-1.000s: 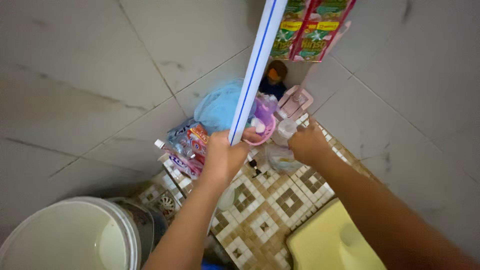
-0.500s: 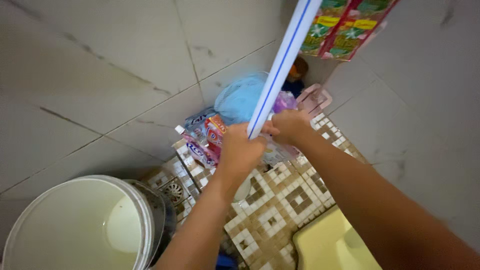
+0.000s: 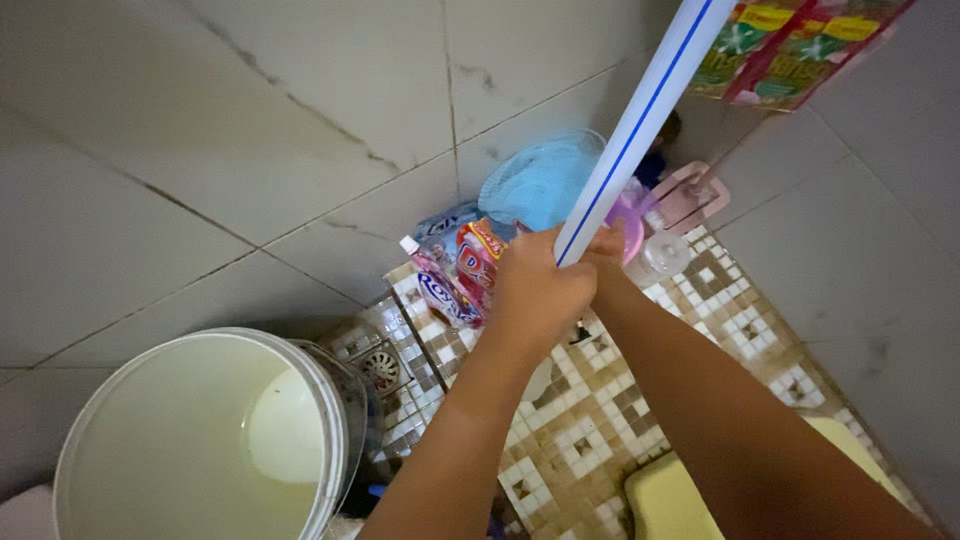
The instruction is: The person assembles a floor squeegee by screwing the handle sections together, secures the cleaning head, organizes several detergent packets in the bathroom, and checks the door latch.
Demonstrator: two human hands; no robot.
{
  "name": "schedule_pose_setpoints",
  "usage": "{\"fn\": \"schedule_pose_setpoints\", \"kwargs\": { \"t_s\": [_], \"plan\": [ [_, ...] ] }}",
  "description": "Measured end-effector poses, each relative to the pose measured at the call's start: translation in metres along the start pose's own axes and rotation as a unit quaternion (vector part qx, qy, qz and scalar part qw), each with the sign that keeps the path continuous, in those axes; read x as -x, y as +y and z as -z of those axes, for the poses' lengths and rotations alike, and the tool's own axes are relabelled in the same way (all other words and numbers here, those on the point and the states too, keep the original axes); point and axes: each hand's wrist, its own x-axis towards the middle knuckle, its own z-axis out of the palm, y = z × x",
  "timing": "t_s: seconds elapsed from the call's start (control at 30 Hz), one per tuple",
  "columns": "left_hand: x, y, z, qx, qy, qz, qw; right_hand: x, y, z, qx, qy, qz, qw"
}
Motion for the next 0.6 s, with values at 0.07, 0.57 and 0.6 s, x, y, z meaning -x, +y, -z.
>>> {"fn": "schedule_pose_setpoints", "kwargs": {
  "t_s": [0.07, 0.57, 0.6],
  "plan": [
    [0.0, 0.0, 0.006, 0.011, -0.024, 0.056, 0.998, -0.001, 0.003, -0.006, -0.025, -0.009, -0.004, 1.0],
    [0.048, 0.077, 0.079, -0.115, -0.06, 0.177, 0.976, 0.227, -0.063, 0.299, -0.656, -0.073, 0.33, 0.675],
    [0.049, 0.096, 0.085, -0.1, -0.063, 0.176, 0.977, 0.261, -0.073, 0.328, -0.667, -0.09, 0.375, 0.637]
  ]
}}
